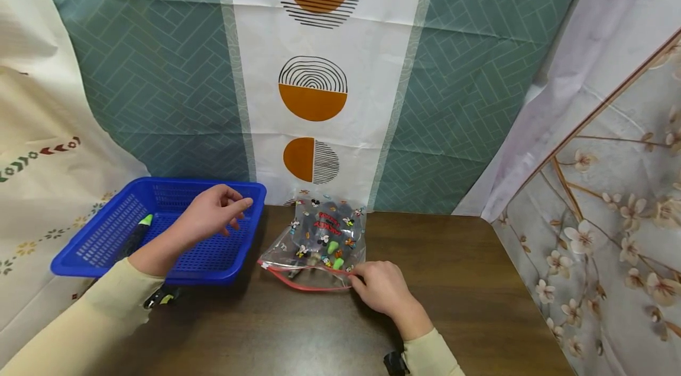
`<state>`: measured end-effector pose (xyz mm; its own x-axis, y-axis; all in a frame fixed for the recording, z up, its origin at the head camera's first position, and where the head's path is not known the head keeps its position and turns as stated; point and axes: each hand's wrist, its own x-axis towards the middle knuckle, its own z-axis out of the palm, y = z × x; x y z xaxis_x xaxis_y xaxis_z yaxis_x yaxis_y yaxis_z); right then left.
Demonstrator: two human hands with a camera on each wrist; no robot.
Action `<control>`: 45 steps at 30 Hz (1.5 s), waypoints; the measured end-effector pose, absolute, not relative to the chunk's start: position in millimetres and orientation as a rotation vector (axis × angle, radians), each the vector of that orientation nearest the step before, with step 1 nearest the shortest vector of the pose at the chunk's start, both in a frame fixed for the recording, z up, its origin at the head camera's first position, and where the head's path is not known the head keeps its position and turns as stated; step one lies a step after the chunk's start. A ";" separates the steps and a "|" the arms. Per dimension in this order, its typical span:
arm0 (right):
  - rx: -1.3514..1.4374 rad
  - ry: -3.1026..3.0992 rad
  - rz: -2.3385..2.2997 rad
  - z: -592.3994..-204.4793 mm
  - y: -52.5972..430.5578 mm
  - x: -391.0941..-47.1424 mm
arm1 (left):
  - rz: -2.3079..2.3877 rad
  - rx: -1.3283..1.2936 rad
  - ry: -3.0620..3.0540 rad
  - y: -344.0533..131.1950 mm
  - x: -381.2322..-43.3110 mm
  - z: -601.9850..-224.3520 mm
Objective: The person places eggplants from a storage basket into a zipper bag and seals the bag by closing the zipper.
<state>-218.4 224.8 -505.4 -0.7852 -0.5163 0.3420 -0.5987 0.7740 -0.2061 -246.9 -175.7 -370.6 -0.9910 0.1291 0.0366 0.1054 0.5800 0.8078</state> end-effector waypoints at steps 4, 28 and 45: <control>0.869 -2.693 0.445 -505.7 226.0 -218.5 | 1.334 0.176 2.814 -193.6 -252.4 -370.4; 0.884 -2.685 0.464 -506.3 226.0 -220.2 | 0.799 0.041 3.033 -288.5 -282.0 -386.7; 0.875 -2.678 0.450 -508.0 226.5 -219.2 | 0.425 0.008 3.018 -332.4 -287.2 -398.1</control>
